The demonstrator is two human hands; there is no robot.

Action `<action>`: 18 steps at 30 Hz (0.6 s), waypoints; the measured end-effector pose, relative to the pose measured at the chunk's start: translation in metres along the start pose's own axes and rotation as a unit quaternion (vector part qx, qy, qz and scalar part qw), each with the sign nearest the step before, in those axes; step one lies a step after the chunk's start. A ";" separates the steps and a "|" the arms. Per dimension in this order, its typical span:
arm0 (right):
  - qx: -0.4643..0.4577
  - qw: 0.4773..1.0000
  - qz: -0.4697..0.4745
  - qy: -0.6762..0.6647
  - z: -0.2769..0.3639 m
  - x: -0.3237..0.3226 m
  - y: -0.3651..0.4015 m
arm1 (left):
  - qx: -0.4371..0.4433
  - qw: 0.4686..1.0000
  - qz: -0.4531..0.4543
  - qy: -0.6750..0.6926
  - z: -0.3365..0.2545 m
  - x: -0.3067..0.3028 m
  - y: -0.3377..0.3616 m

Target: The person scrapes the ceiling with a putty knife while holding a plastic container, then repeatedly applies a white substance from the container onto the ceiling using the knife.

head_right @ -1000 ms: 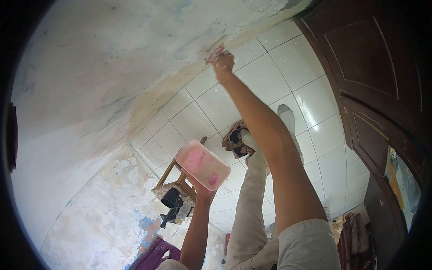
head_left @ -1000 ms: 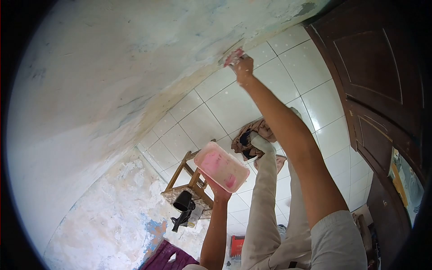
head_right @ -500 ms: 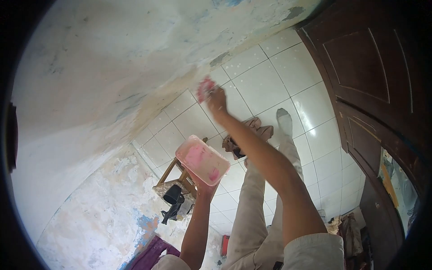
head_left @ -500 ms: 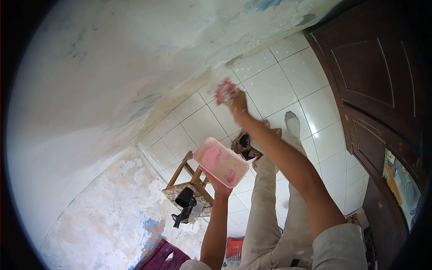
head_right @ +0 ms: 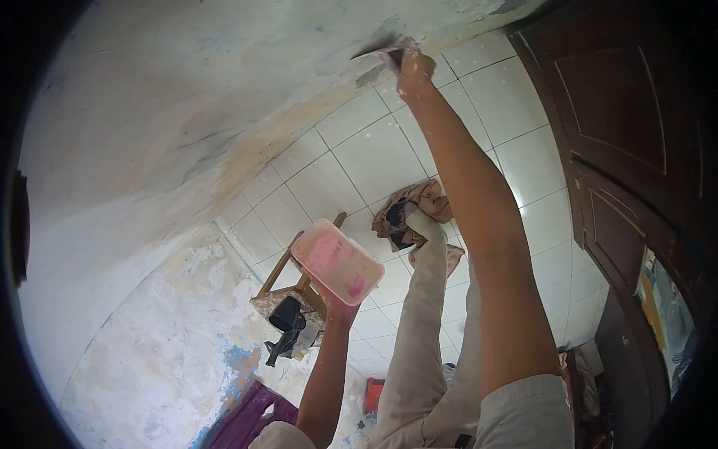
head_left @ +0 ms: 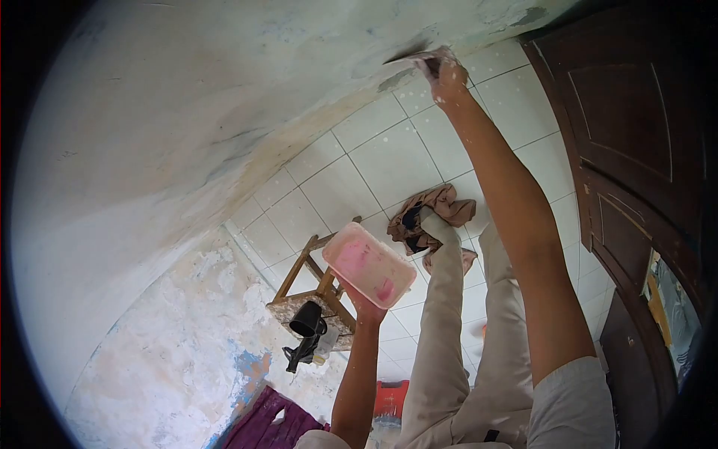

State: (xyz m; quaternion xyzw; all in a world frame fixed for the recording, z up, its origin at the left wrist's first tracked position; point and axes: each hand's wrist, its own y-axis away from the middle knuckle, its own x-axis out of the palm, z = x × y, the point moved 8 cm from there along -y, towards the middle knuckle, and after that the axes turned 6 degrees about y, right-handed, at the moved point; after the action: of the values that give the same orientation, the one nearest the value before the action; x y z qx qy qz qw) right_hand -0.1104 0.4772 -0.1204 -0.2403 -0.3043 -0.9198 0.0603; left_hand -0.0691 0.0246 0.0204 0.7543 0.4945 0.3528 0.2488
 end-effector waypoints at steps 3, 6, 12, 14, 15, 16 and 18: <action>0.069 0.991 -0.100 -0.055 -0.017 -0.046 0.005 | -0.044 0.992 -0.016 0.119 0.004 -0.008 -0.007; 0.150 0.981 -0.120 -0.005 -0.050 -0.060 0.028 | -0.086 0.977 -0.018 0.192 0.006 -0.004 -0.010; 0.207 0.978 0.000 0.031 -0.092 0.004 0.028 | -0.093 0.983 -0.005 0.156 0.010 -0.007 -0.014; 0.180 0.983 0.003 0.021 -0.077 0.020 0.015 | -0.138 0.960 -0.004 0.243 0.014 0.000 -0.012; 0.163 0.986 -0.006 0.017 -0.060 0.026 0.012 | -0.130 0.963 -0.018 0.235 0.014 -0.002 -0.012; 0.141 0.990 -0.009 0.011 -0.041 0.030 0.011 | -0.122 0.966 -0.032 0.227 0.014 -0.004 -0.012; 0.092 0.995 -0.025 -0.015 0.012 0.028 0.029 | -0.109 0.969 -0.049 0.218 0.014 -0.006 -0.011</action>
State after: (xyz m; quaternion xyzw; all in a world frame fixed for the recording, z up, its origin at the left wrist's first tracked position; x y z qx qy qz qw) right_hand -0.1223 0.4621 -0.0834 -0.2397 -0.3948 -0.8853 0.0542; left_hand -0.0660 0.0225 0.0017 0.6020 0.5322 0.5480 0.2327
